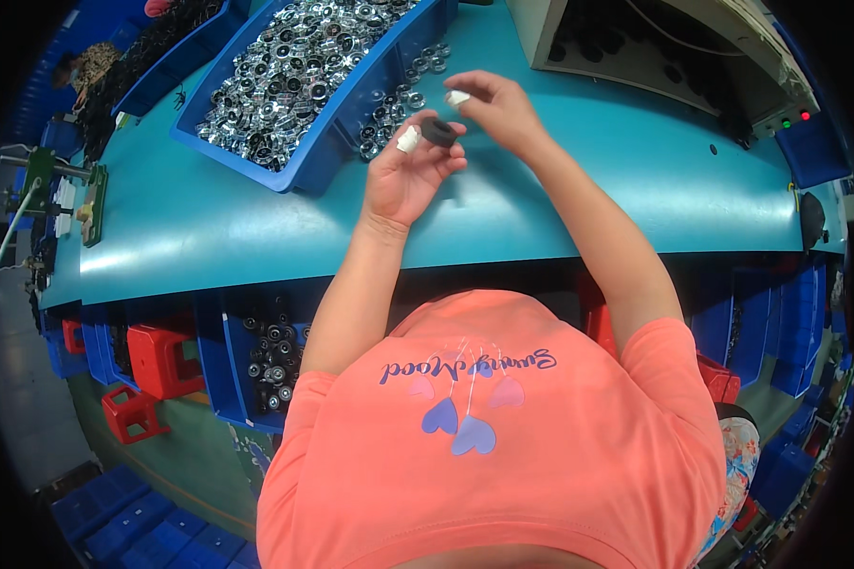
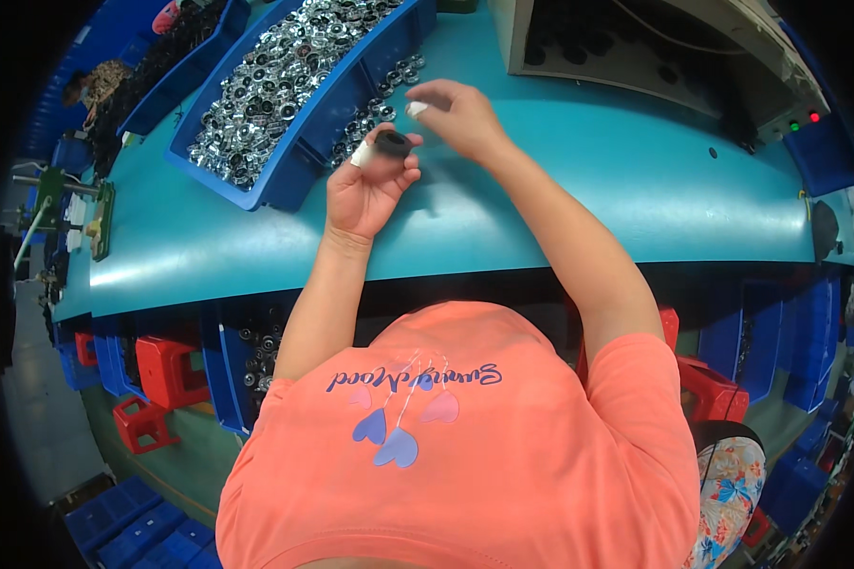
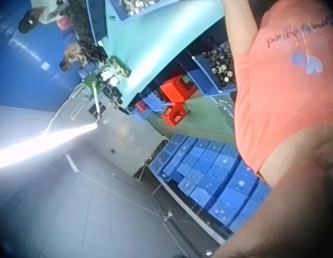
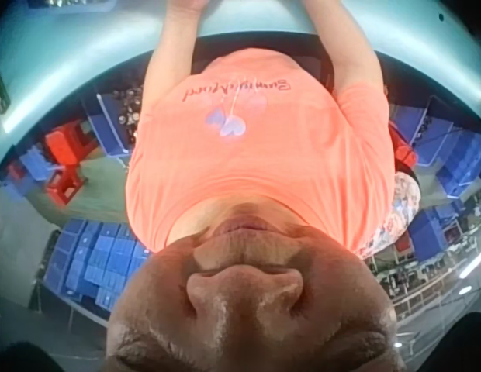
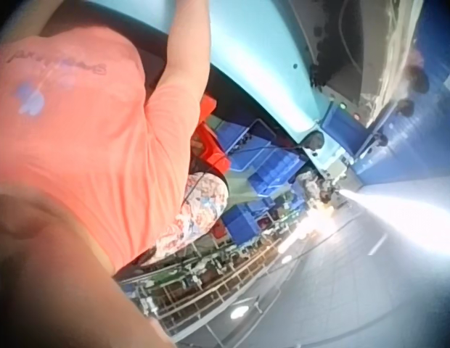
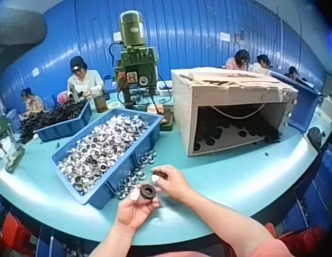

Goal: Assembling small plastic and metal components at a factory workbench.

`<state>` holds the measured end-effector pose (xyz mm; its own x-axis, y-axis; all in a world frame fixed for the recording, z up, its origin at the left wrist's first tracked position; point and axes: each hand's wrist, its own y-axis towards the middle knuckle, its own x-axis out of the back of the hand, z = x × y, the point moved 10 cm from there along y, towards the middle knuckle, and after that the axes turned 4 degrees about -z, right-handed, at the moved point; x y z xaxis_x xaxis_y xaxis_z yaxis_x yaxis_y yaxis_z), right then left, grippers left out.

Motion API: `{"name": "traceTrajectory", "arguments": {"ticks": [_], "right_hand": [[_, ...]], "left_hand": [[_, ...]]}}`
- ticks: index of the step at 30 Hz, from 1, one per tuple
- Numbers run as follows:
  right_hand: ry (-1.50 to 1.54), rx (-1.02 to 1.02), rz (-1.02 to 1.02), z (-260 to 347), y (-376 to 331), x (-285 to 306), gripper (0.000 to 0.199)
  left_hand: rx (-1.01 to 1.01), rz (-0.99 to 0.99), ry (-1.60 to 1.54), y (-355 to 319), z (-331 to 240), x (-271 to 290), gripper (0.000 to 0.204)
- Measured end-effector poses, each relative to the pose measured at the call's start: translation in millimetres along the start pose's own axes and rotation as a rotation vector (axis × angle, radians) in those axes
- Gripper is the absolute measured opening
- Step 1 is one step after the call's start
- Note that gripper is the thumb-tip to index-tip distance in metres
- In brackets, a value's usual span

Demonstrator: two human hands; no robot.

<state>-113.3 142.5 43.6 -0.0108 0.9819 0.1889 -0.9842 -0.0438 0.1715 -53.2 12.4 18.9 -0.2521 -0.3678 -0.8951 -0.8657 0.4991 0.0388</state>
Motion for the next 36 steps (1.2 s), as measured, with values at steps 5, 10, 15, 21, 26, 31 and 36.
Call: {"name": "traceTrajectory", "arguments": {"ticks": [5,10,15,21,26,31,36], "right_hand": [[0.465,-0.264,0.087,-11.0,-6.3,1.8,0.028],[0.737,-0.343,0.142,-11.3,-29.5,-13.6,0.021],[0.780,-0.411,0.118,-25.0,-38.2,-15.4,0.021],[0.830,-0.419,0.089,-24.7,-40.2,-17.2,0.017],[0.877,-0.396,0.093,-24.9,-39.2,-17.1,0.025],[0.836,-0.343,0.110,-15.4,-38.6,-15.6,0.029],[0.686,-0.238,0.082,-7.9,-37.6,-10.1,0.027]], "left_hand": [[-0.052,-0.153,0.039,2.5,-8.1,26.1,0.029],[-0.040,-0.180,0.029,0.9,-6.5,26.4,0.029],[-0.024,-0.203,-0.027,1.0,-5.4,34.9,0.028],[-0.023,-0.193,-0.032,2.8,-4.6,37.1,0.030],[-0.016,-0.201,-0.048,2.6,-3.7,38.7,0.031],[-0.034,-0.202,-0.032,2.6,-3.9,37.8,0.030],[-0.033,-0.228,0.050,3.3,-3.2,38.7,0.029]]}}
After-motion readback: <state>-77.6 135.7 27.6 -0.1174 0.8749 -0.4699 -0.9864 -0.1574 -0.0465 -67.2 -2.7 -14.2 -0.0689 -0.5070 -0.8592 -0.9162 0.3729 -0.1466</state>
